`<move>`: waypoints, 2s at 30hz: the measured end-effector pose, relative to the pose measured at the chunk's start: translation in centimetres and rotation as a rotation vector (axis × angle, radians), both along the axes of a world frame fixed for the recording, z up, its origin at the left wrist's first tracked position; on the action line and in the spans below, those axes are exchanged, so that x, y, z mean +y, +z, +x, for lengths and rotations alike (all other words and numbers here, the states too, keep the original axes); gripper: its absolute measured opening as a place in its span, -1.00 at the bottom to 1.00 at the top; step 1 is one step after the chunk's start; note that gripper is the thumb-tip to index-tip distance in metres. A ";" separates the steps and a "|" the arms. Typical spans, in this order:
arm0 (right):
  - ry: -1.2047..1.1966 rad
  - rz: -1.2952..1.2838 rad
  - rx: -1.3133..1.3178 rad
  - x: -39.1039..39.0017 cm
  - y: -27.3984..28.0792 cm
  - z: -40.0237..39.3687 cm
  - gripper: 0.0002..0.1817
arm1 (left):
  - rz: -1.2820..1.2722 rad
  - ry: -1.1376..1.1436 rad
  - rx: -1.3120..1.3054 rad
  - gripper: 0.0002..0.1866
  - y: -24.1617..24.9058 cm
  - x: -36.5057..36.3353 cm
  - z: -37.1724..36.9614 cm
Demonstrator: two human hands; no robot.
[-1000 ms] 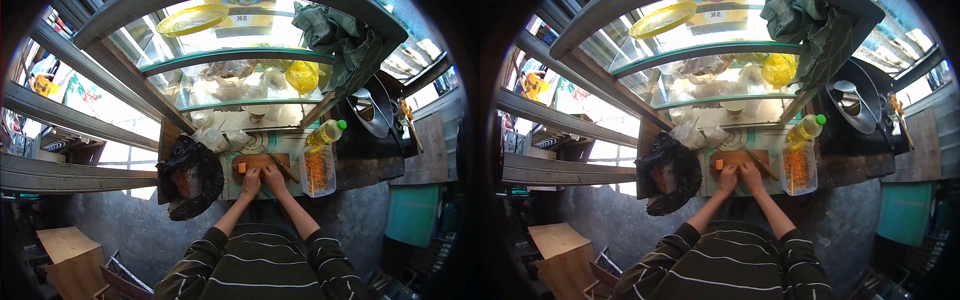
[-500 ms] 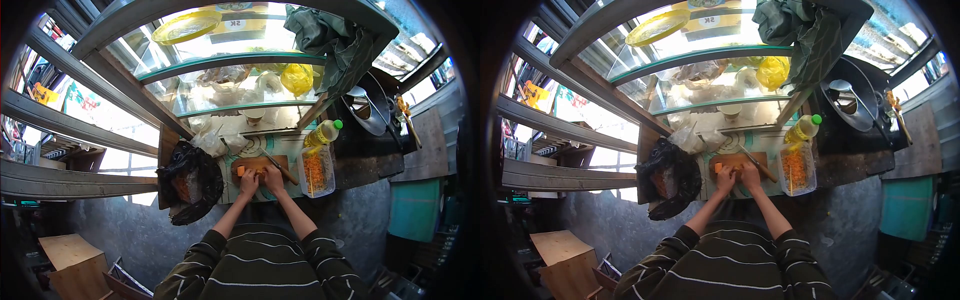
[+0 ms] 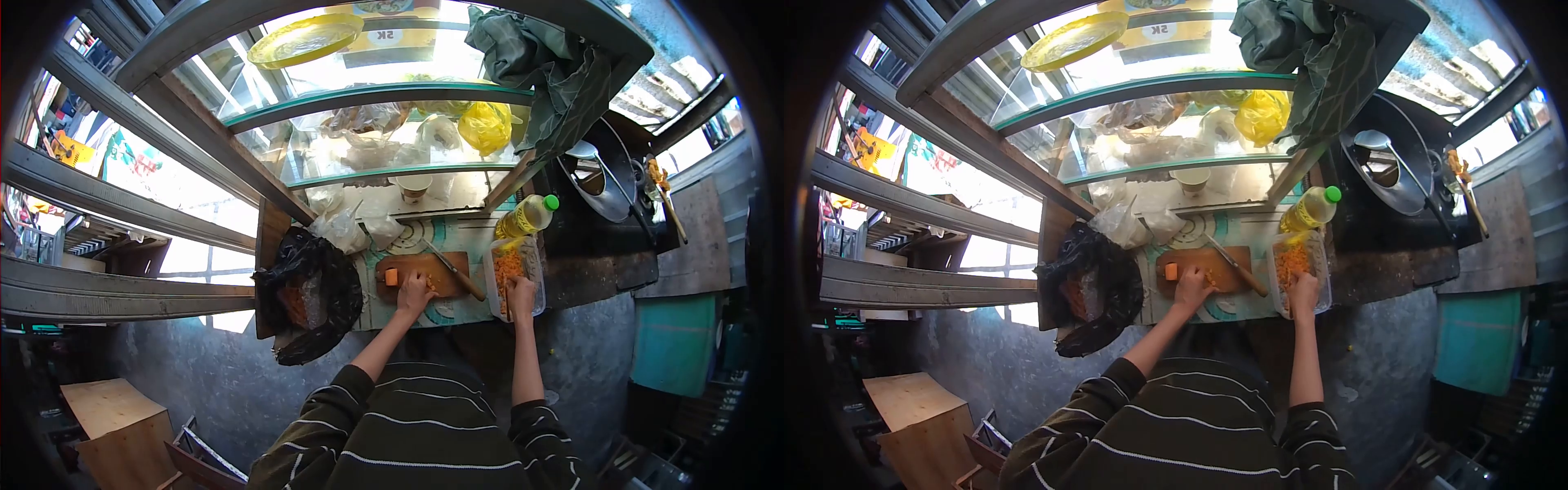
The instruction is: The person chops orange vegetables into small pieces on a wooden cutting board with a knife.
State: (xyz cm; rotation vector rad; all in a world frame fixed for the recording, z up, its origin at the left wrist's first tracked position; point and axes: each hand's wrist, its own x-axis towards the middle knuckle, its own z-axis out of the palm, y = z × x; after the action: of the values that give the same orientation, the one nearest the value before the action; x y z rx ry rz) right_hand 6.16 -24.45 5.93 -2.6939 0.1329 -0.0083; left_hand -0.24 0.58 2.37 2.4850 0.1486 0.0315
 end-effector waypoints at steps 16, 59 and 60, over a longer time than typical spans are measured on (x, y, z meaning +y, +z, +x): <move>0.231 0.132 -0.366 7.3 3.4 -3.8 -0.80 | -0.135 0.156 -0.243 -0.74 0.9 4.7 -3.7; 0.391 0.254 0.053 14.1 -3.4 -2.4 -0.92 | 0.046 -0.190 0.012 -0.84 -1.7 2.3 0.6; 0.357 0.347 0.016 13.6 -2.7 -2.1 -0.92 | 0.072 -0.220 0.001 -0.85 -1.9 2.3 0.6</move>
State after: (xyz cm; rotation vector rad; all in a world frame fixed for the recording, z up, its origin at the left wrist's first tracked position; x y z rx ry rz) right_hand 4.05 -10.86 3.22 -2.3349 -0.3149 0.1329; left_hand 0.40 2.89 0.48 2.5588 -0.1279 -0.0573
